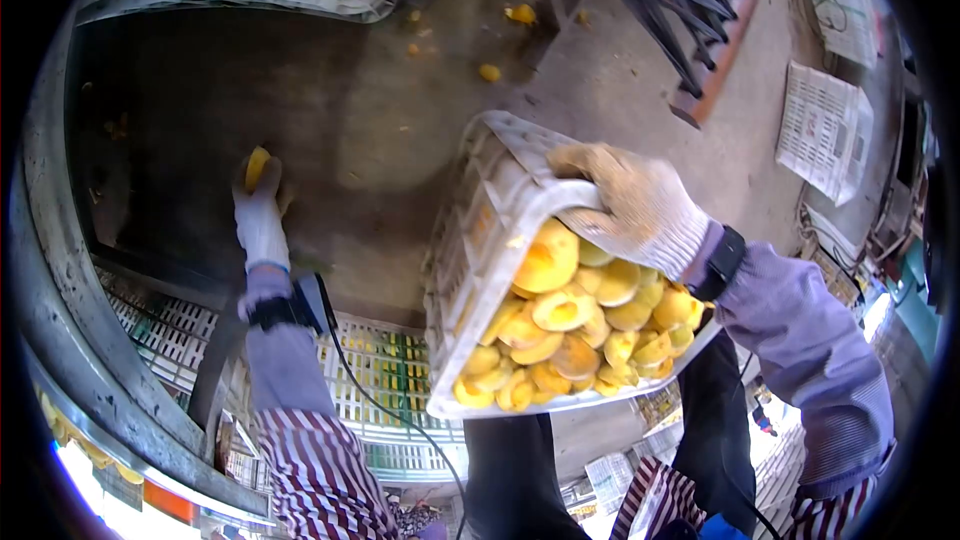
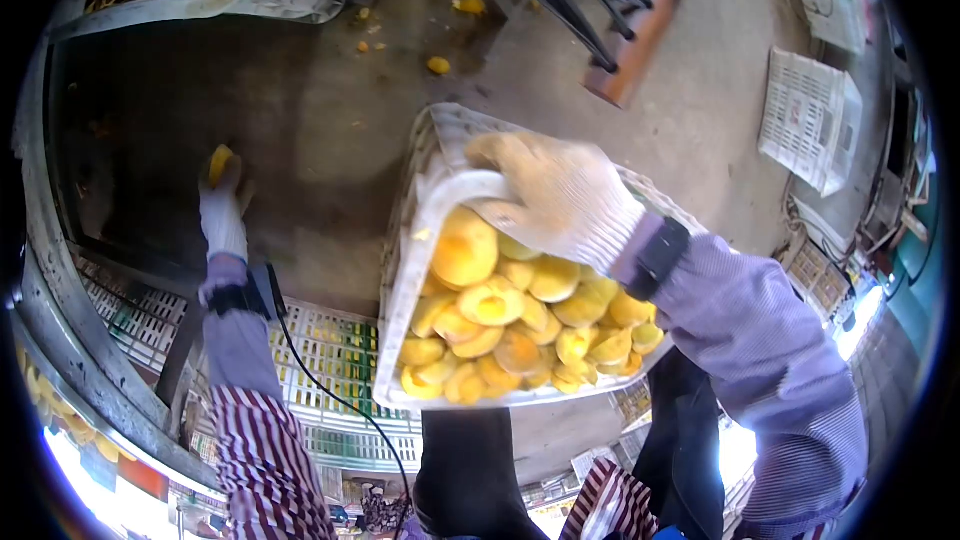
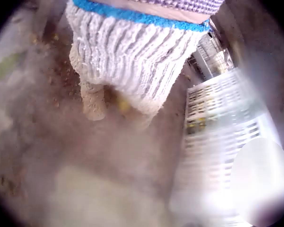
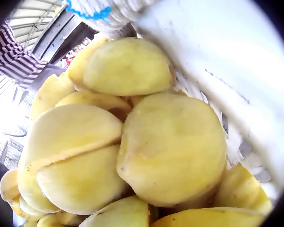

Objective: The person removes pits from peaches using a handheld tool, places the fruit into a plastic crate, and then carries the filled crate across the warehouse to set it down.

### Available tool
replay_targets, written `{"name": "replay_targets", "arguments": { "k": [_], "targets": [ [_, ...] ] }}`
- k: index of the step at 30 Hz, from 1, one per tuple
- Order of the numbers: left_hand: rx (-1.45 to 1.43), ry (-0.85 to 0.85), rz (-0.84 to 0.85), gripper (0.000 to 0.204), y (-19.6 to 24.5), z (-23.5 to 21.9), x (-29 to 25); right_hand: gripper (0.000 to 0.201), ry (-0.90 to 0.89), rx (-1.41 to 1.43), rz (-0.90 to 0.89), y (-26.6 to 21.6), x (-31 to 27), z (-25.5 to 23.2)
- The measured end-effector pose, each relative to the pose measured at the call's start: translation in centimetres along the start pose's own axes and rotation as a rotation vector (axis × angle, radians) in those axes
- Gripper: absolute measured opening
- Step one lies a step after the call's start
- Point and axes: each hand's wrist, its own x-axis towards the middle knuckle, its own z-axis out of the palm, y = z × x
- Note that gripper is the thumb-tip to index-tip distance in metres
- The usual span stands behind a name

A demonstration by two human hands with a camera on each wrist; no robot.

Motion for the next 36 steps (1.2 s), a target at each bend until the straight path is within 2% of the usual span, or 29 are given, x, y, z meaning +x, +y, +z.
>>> {"name": "replay_targets", "arguments": {
  "k": [3, 4, 6, 8, 10, 12, 13, 14, 15, 16, 18, 21, 22, 23, 24, 25, 28, 29, 30, 32, 33, 36],
  "targets": [
    [-0.296, -0.221, 0.002, 0.045, -0.4, -2.3, -7.4, 0.04, -0.014, -0.017, 0.029, -0.5, 0.0, -0.4],
    [-0.335, -0.225, 0.092, 0.043, 2.4, -1.5, -13.9, 0.04, -0.011, -0.009, 0.019, -0.5, 0.1, -0.3],
    [-0.291, -0.258, -0.119, 0.045, 3.9, -2.3, -21.4, 0.039, -0.002, -0.001, 0.0, -0.1, 0.0, -0.1],
    [-0.419, -0.505, -0.395, 0.045, 4.4, -2.6, -29.0, 0.041, -0.012, -0.02, 0.021, -0.2, 0.2, -0.1],
    [-0.327, -0.87, -0.517, 0.048, 4.5, -0.6, -33.9, 0.042, -0.018, -0.005, 0.029, -0.2, 0.2, 0.0],
    [0.173, -1.232, -0.12, 0.057, 5.0, 3.4, -36.9, 0.042, 0.002, -0.007, 0.027, -0.1, 0.1, -0.1],
    [0.27, -1.34, 0.022, 0.055, 4.2, 5.5, -38.9, 0.043, 0.005, 0.002, 0.015, 0.1, 0.2, 0.1],
    [0.37, -1.518, -0.088, 0.055, 4.9, 8.1, -39.9, 0.045, 0.006, 0.012, 0.002, 0.3, 0.2, 0.2],
    [0.403, -1.595, -0.089, 0.058, 3.2, 10.3, -41.5, 0.047, 0.004, 0.029, 0.002, 0.4, 0.2, 0.1],
    [0.39, -1.493, -0.423, 0.053, 2.5, 12.6, -43.2, 0.049, 0.006, 0.053, 0.003, 0.4, 0.0, -0.1],
    [0.813, -0.888, 0.457, 0.046, -3.7, 15.3, -47.2, 0.042, 0.06, 0.128, -0.043, 0.8, -0.8, -0.3],
    [0.974, -0.664, 0.413, 0.04, 0.0, 17.3, -47.3, 0.046, 0.14, 0.24, -0.121, 2.6, -5.0, -2.5],
    [0.946, -0.689, 0.57, 0.041, -0.3, 18.1, -47.0, 0.044, 0.277, 0.201, -0.175, 4.2, -7.0, -3.0],
    [0.915, -0.71, 0.73, 0.043, -0.8, 18.8, -46.4, 0.042, 0.34, 0.212, -0.145, 6.0, -9.5, -3.6],
    [0.977, -0.722, 0.808, 0.043, -2.3, 19.3, -46.7, 0.04, 0.409, 0.22, -0.124, 7.9, -12.2, -4.5],
    [1.037, -0.73, 0.888, 0.044, -3.7, 19.8, -47.1, 0.038, 0.422, 0.287, -0.001, 9.9, -14.8, -4.9],
    [1.168, -0.824, 0.853, 0.044, -5.7, 21.0, -46.9, 0.033, 0.537, 0.352, 0.291, 15.1, -23.1, -4.2],
    [1.147, -0.842, 0.762, 0.051, -5.6, 21.0, -47.3, 0.032, 0.535, 0.4, 0.392, 16.4, -25.9, -3.4],
    [1.079, -0.767, 0.79, 0.052, -5.2, 21.0, -48.3, 0.031, 0.532, 0.451, 0.49, 17.1, -28.3, -2.7],
    [0.934, -0.595, 0.861, 0.053, -4.2, 20.8, -50.4, 0.029, 0.547, 0.52, 0.488, 17.1, -32.2, -2.2],
    [0.932, -0.67, 0.84, 0.056, -3.7, 21.1, -52.1, 0.028, 0.485, 0.347, 0.485, 17.6, -34.1, -1.4],
    [0.991, -0.908, 0.771, 0.055, -5.7, 22.6, -55.5, 0.027, 0.266, 0.447, 0.506, 17.9, -37.3, 0.2]
  ]
}}
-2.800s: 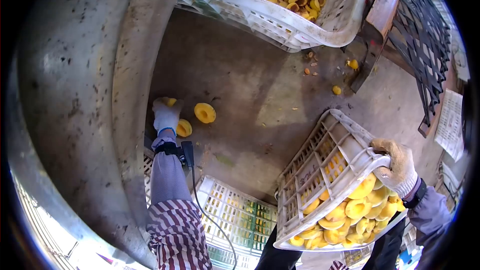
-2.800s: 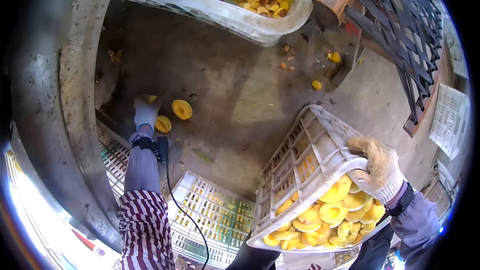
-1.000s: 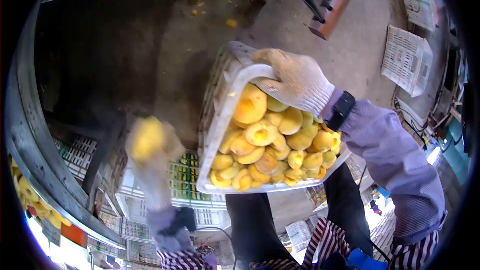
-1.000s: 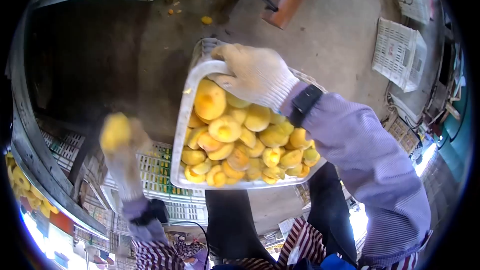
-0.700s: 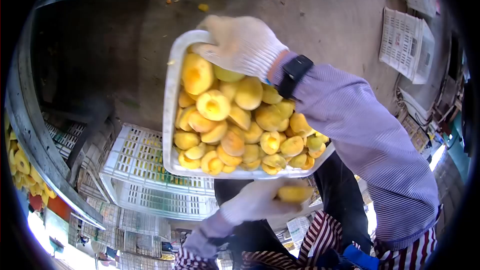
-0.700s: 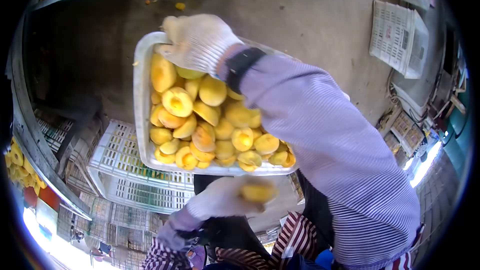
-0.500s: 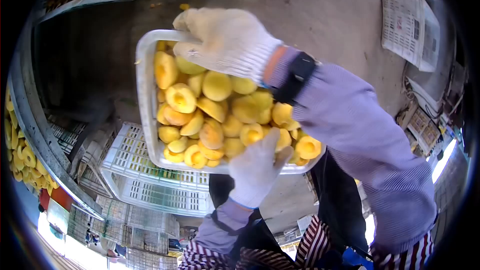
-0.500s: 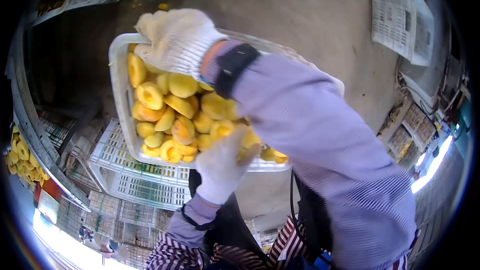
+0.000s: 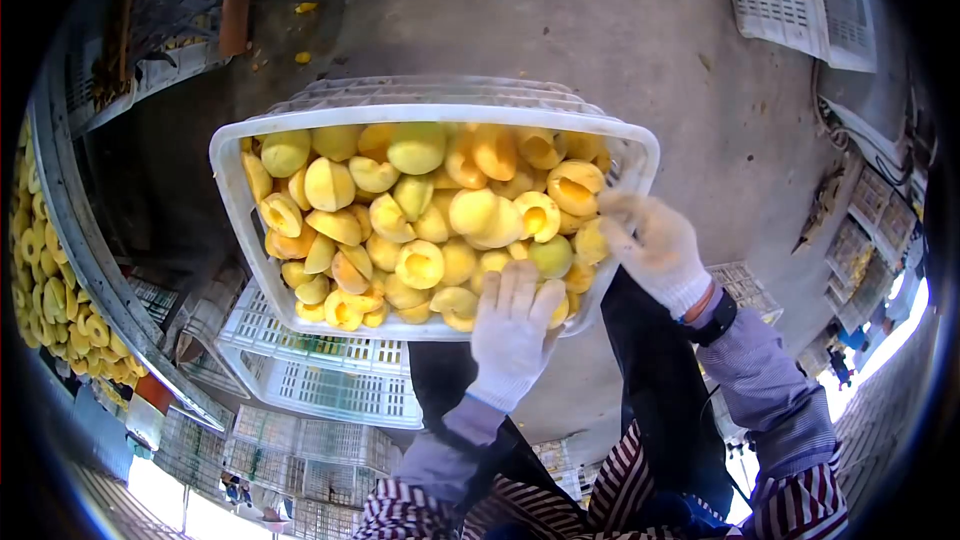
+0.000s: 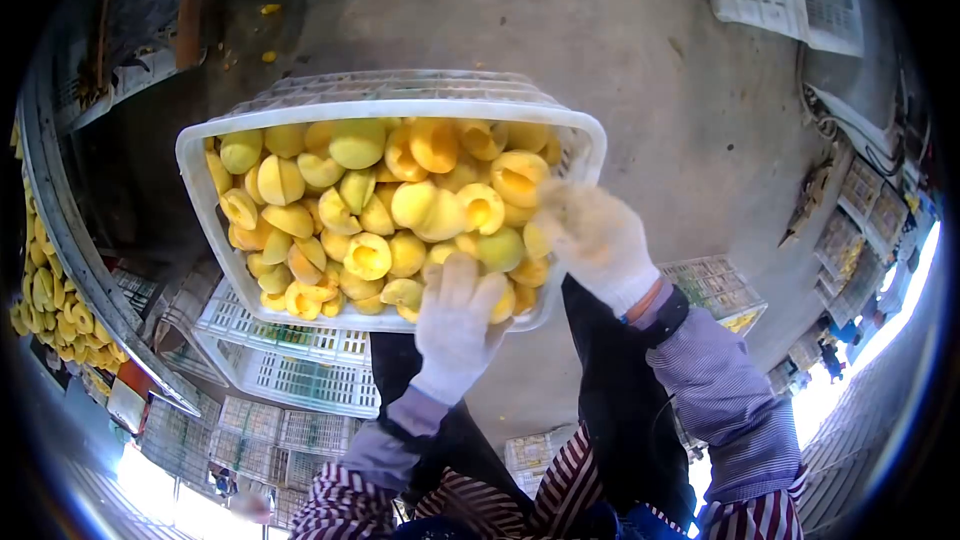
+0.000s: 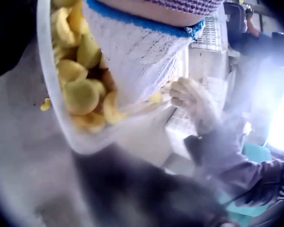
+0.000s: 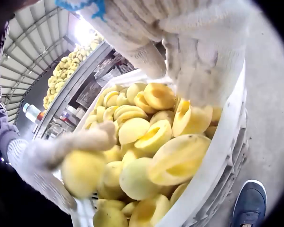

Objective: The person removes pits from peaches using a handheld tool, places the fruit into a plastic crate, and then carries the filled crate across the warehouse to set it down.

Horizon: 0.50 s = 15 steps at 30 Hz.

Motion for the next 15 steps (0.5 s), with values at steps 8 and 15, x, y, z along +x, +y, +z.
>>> {"name": "replay_targets", "arguments": {
  "k": [8, 15],
  "targets": [
    [0.233, 0.227, -0.051, 0.043, 2.6, 7.0, 0.6, 0.032, -0.253, -0.68, -0.487, 4.0, -0.3, 2.5],
    [0.138, 0.333, 0.05, 0.034, 4.6, 1.4, 8.4, 0.018, -0.168, -0.318, -0.306, 4.4, -0.7, 1.0]
  ]
}}
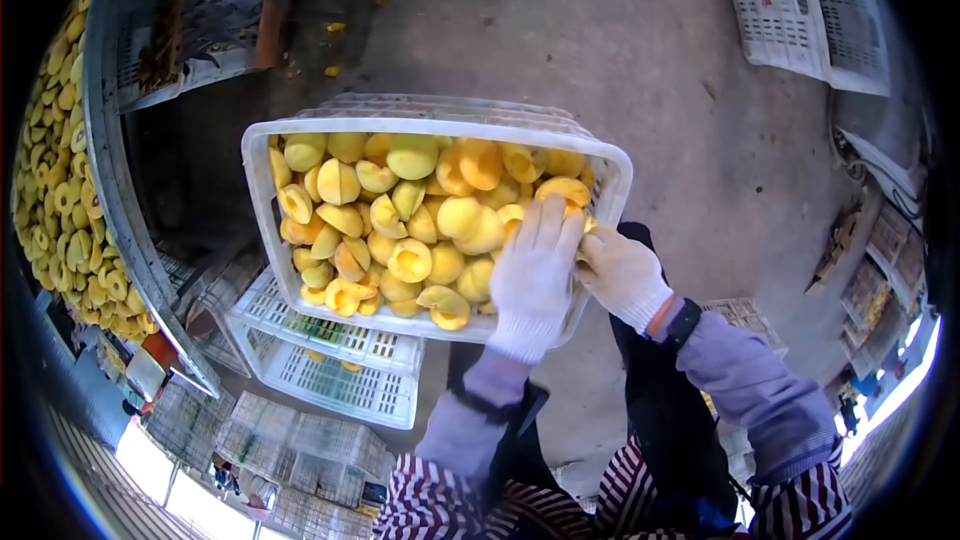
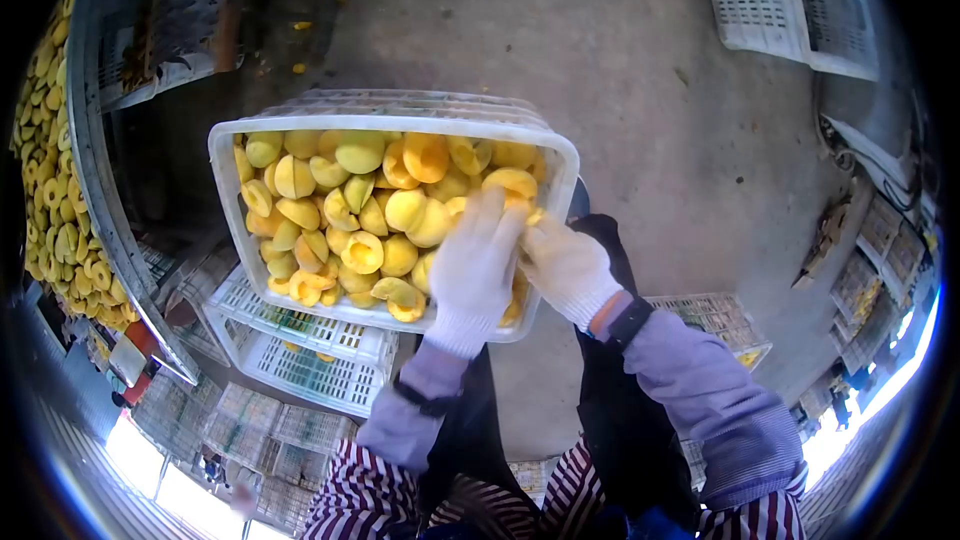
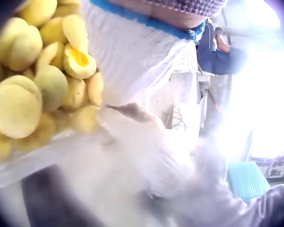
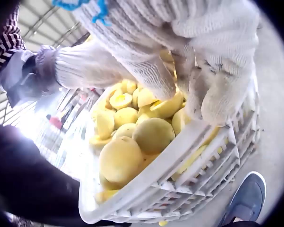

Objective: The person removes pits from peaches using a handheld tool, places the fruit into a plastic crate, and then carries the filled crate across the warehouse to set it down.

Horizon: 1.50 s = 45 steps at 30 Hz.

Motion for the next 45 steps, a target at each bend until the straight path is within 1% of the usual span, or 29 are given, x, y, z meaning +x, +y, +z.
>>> {"name": "replay_targets", "arguments": {
  "k": [2, 4, 5, 6, 9, 10, 13, 14, 17, 18, 21, 22, 24, 25, 26, 27, 29, 30, 31, 33, 34, 36, 39, 40, 41, 42, 43, 45],
  "targets": [
    [0.258, 0.138, 0.161, 0.034, -1.7, 3.6, 2.0, 0.019, 0.032, 0.019, 0.066, 0.5, -1.1, -0.5],
    [0.125, -0.068, 0.095, 0.039, -2.5, 3.8, 3.7, 0.022, 0.057, 0.074, 0.147, 0.7, -2.5, -0.3],
    [0.063, -0.172, 0.065, 0.041, -2.7, 3.5, 4.2, 0.023, 0.084, 0.151, 0.214, 0.6, -3.0, 0.2],
    [-0.051, -0.14, 0.037, 0.046, -2.8, 3.0, 4.1, 0.025, 0.111, 0.232, 0.278, 0.2, -3.5, 0.8],
    [-0.46, -0.478, -0.448, 0.047, -2.5, 1.4, 4.2, 0.029, 0.195, 0.387, 0.432, -0.7, -4.1, 2.1],
    [-0.316, -0.298, -0.3, 0.042, -2.7, 1.2, 4.3, 0.029, 0.227, 0.432, 0.486, -1.2, -4.2, 2.9],
    [-0.038, -0.212, -0.315, 0.044, -2.9, 2.0, 4.9, 0.031, 0.362, 0.627, 0.508, -1.4, -4.8, 6.1],
    [-0.074, -0.123, -0.292, 0.041, -2.9, 1.9, 4.7, 0.031, 0.338, 0.582, 0.521, -2.2, -4.8, 5.2],
    [-0.135, -0.169, -0.078, 0.031, -1.8, 2.1, 3.3, 0.029, 0.341, 0.577, 0.582, -2.1, -3.8, 5.6],
    [-0.194, -0.229, -0.035, 0.022, -1.7, 3.0, 3.1, 0.028, 0.33, 0.69, 0.626, -2.1, -3.4, 5.3],
    [0.096, -0.322, -0.043, 0.017, -1.6, 6.5, 4.9, 0.024, 0.397, 0.801, 0.606, -0.2, -3.1, 7.6],
    [-0.028, -0.313, -0.098, 0.02, -1.2, 6.0, 4.7, 0.025, 0.376, 0.828, 0.611, -0.4, -3.9, 7.6],
    [-0.184, -0.318, -0.158, 0.026, -1.4, 5.0, 3.3, 0.025, 0.356, 0.883, 0.582, -0.3, -4.1, 6.3],
    [-0.261, -0.307, -0.18, 0.029, -1.5, 4.4, 2.7, 0.025, 0.329, 0.895, 0.61, -0.2, -4.2, 5.7],
    [-0.259, -0.236, -0.004, 0.041, -1.9, 4.4, 1.2, 0.025, 0.308, 0.908, 0.64, 0.0, -4.5, 5.3],
    [-0.211, -0.198, 0.082, 0.045, -1.8, 4.5, 0.8, 0.025, 0.279, 0.925, 0.677, 0.0, -4.8, 5.2],
    [-0.113, -0.133, 0.227, 0.054, -1.5, 4.8, -0.4, 0.026, 0.279, 0.947, 0.652, 0.1, -5.0, 5.3],
    [-0.079, -0.242, 0.166, 0.061, -1.3, 4.9, -0.2, 0.026, 0.294, 0.964, 0.651, 0.2, -4.9, 5.6],
    [-0.084, -0.212, 0.17, 0.059, -1.4, 5.5, -0.1, 0.026, 0.311, 0.983, 0.654, 0.3, -5.0, 5.9],
    [-0.094, -0.15, 0.173, 0.055, -1.8, 6.4, 0.1, 0.027, 0.263, 0.953, 0.698, 0.3, -5.1, 6.1],
    [-0.063, -0.175, 0.152, 0.052, -1.4, 5.8, 0.0, 0.027, 0.237, 0.939, 0.718, 0.2, -5.2, 6.1],
    [0.006, -0.219, 0.107, 0.045, 0.2, 3.5, 0.0, 0.027, 0.211, 0.965, 0.671, 0.1, -5.7, 6.0],
    [0.284, -0.31, -0.076, 0.032, 2.7, 1.1, -1.5, 0.027, 0.16, 0.974, 0.656, -0.7, -5.8, 4.8],
    [0.286, -0.323, -0.066, 0.032, 2.2, 2.6, -1.5, 0.028, 0.138, 0.973, 0.658, -1.0, -5.7, 4.8],
    [0.291, -0.335, -0.062, 0.032, 1.1, 5.2, -1.4, 0.028, 0.151, 0.915, 0.666, -1.1, -5.7, 5.3],
    [0.298, -0.341, -0.062, 0.032, 0.2, 6.6, -1.0, 0.028, 0.163, 0.855, 0.666, -1.2, -5.6, 5.9],
    [0.253, -0.28, -0.048, 0.035, -0.1, 6.6, -0.4, 0.028, 0.177, 0.792, 0.665, -1.1, -5.3, 6.3],
    [0.161, -0.187, -0.011, 0.04, 0.0, 6.0, -0.4, 0.027, 0.17, 0.879, 0.646, -0.5, -5.9, 6.5]
  ]
}}
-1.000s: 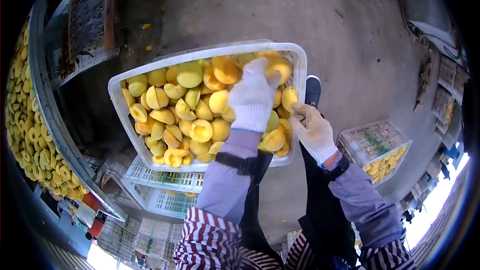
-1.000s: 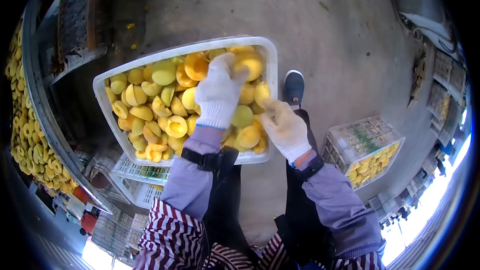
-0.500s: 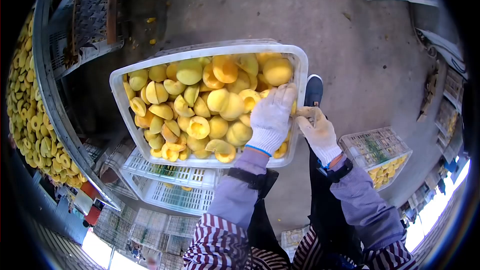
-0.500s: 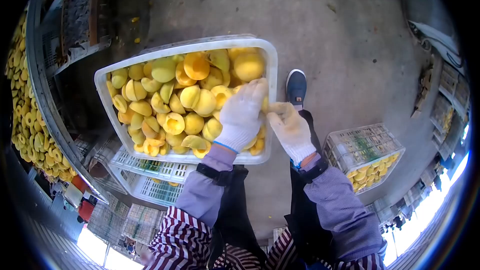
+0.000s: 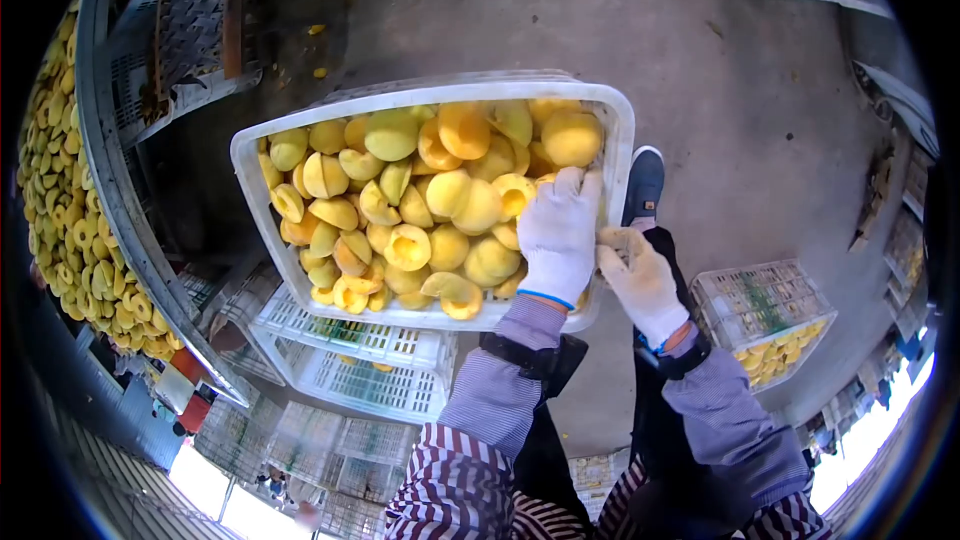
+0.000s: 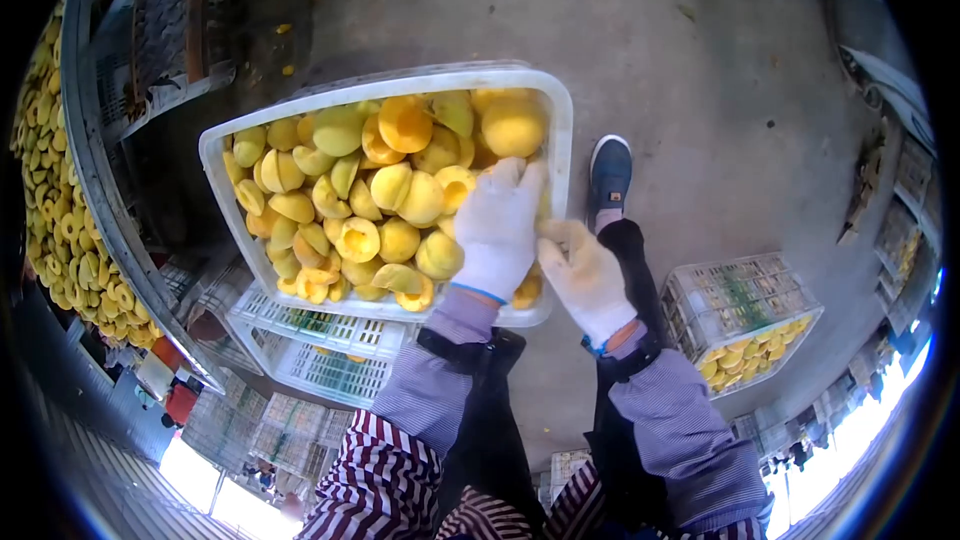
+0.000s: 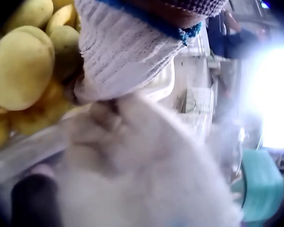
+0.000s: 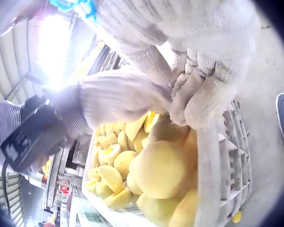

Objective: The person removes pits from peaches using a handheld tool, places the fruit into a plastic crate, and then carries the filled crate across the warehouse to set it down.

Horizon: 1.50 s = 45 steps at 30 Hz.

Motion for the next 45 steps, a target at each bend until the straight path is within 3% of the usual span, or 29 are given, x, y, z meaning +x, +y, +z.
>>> {"name": "replay_targets", "arguments": {
  "k": [1, 3, 5, 7, 10, 11, 14, 15, 17, 20, 21, 25, 28, 29, 32, 35, 38, 41, 44, 45],
  "targets": [
    [-0.144, -0.084, 0.008, 0.042, -0.5, -1.7, -0.1, 0.027, -0.02, 0.042, -0.014, 0.0, 0.3, -0.2],
    [-0.164, -0.078, 0.049, 0.041, -2.7, -4.6, 0.0, 0.027, -0.059, 0.089, 0.014, 0.2, 0.3, -0.7],
    [0.11, 0.325, -0.12, 0.036, -5.0, -6.0, 0.9, 0.027, -0.068, 0.102, 0.036, 0.2, 0.0, -1.1],
    [0.468, 0.527, -0.28, 0.037, -7.7, -6.8, 2.8, 0.027, -0.064, 0.078, 0.03, -0.4, -0.2, -1.2],
    [0.517, 0.384, -0.414, 0.036, -8.1, -5.6, 4.6, 0.028, -0.081, 0.084, 0.004, -0.9, -0.6, -0.3],
    [0.377, 0.528, -0.379, 0.033, -8.0, -5.7, 4.6, 0.028, -0.092, 0.075, -0.015, -1.0, -0.7, 0.0],
    [0.039, 0.429, -0.338, 0.034, -6.9, -6.2, 2.9, 0.028, -0.112, 0.081, -0.039, -1.1, -1.0, 0.2],
    [0.094, 0.699, -0.051, 0.041, -7.2, -3.4, 2.1, 0.029, -0.121, 0.099, -0.028, -1.0, -0.9, 0.3],
    [0.098, 0.41, -0.063, 0.038, -4.7, -2.3, -0.3, 0.03, -0.123, 0.12, -0.029, -0.8, -0.4, 0.4],
    [0.091, 0.19, -0.111, 0.035, -3.5, -1.4, -1.1, 0.032, -0.11, 0.14, -0.046, -1.2, 0.2, 0.5],
    [0.097, 0.297, -0.084, 0.025, -3.5, -1.1, -0.7, 0.032, -0.113, 0.152, -0.057, -1.6, 0.4, 0.5],
    [0.136, 0.098, -0.195, 0.012, -5.2, -0.6, 3.6, 0.032, -0.127, 0.017, -0.029, -3.5, 1.2, 0.0],
    [-0.028, 0.095, -0.15, 0.013, -4.4, -3.3, 3.1, 0.032, -0.111, 0.042, -0.054, -2.7, 1.4, 1.4],
    [-0.225, -0.003, -0.119, 0.02, -5.1, -4.3, 2.5, 0.032, -0.119, -0.052, -0.08, -3.5, 1.1, 1.3],
    [0.107, 0.35, -0.113, 0.034, -6.6, -7.0, -0.5, 0.032, -0.175, 0.035, -0.035, -3.9, 0.6, 1.8],
    [0.024, 0.21, -0.27, 0.047, -9.3, -6.2, -2.1, 0.031, -0.151, 0.024, -0.068, -3.5, 0.8, 2.5],
    [-0.192, 0.225, -0.153, 0.052, -11.4, -6.8, -1.8, 0.031, -0.152, -0.021, -0.093, -3.9, 0.6, 2.7],
    [-0.264, 0.343, -0.174, 0.056, -10.4, -8.2, -1.0, 0.032, -0.148, 0.015, -0.105, -4.1, 0.5, 3.0],
    [0.056, 0.517, -0.004, 0.054, -9.2, -6.8, 1.7, 0.032, -0.159, 0.112, -0.034, -3.8, 1.1, 3.6],
    [0.144, 0.303, 0.013, 0.059, -10.2, -5.3, 1.8, 0.032, -0.163, 0.106, -0.04, -4.3, 1.0, 3.5]
  ]
}}
